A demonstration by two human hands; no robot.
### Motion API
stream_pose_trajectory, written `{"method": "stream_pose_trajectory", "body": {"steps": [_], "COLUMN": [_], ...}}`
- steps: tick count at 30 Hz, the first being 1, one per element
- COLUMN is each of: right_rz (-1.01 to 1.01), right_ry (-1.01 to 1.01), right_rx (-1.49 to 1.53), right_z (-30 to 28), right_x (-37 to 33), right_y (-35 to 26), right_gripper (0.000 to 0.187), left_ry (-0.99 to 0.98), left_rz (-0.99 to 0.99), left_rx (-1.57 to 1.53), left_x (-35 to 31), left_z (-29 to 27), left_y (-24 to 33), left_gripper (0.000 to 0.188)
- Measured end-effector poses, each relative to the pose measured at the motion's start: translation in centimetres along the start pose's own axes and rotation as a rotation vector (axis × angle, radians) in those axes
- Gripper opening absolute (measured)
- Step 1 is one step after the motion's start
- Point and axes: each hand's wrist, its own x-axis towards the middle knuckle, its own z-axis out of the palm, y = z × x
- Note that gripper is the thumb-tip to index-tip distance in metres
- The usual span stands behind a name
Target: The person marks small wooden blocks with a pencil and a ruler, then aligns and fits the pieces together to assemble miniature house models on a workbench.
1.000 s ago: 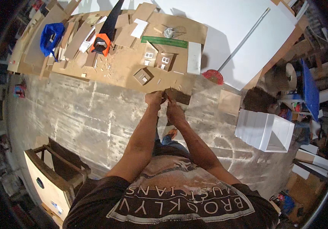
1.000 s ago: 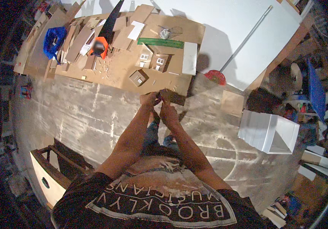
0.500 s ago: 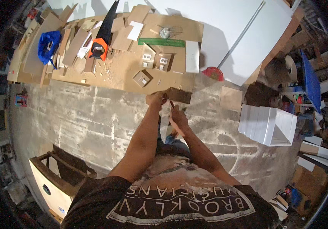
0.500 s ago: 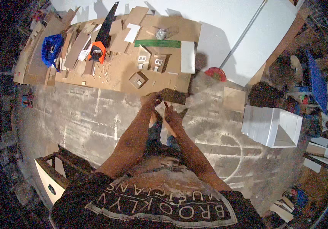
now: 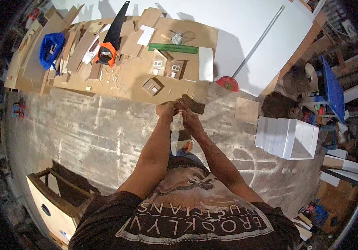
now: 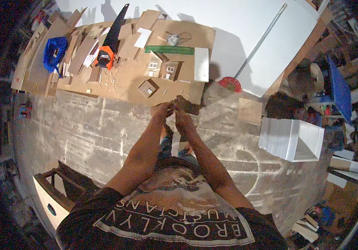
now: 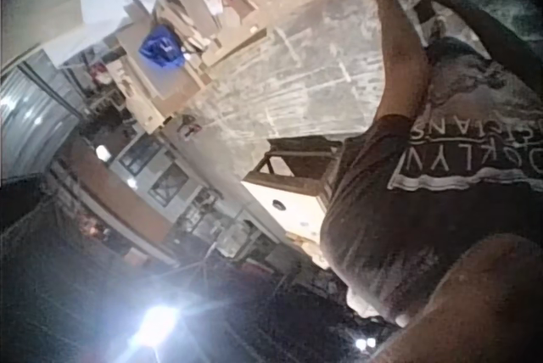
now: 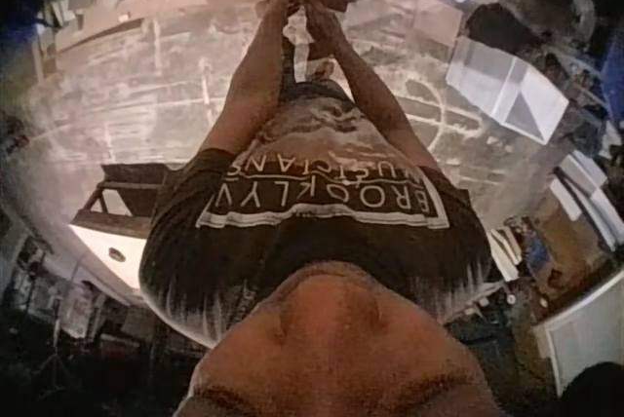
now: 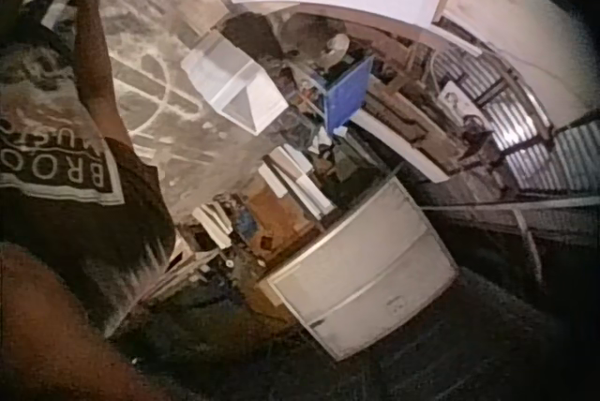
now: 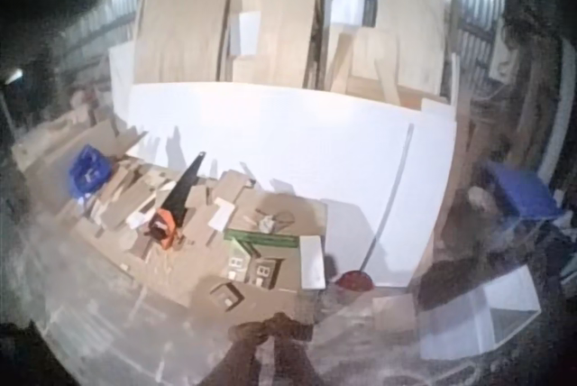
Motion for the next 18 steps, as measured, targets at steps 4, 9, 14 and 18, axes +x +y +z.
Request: {"method": "stream_pose_trajectory", "body": {"steps": [4, 9, 14, 18], "right_rz": [0.277, 0.329, 0.322, 0.239], "right_ry": [0.002, -0.032, -0.019, 0.043], "right_rx": [0.390, 0.313, 0.281, 0.275], "right_z": [-1.0, -0.8, -1.1, -0.3], "right_x": [0.7, 1.1, 0.9, 0.7], "right_y": [-2.6, -2.5, -2.5, -0.9], "right_gripper": [0.038, 0.038, 0.036, 0.035], "left_ry": [-0.012, -0.067, -0.014, -0.038], "left_rz": [-0.009, 0.035, 0.013, 0.019], "left_rx": [-0.001, -0.072, -0.055, -0.001], "left_x": [0.6, 1.1, 1.9, 1.0], "left_z": [-1.2, -1.1, -1.1, -0.5], "left_y": [-0.3, -0.9, -1.2, -0.6], "left_gripper": [0.031, 0.031, 0.029, 0.033]}}
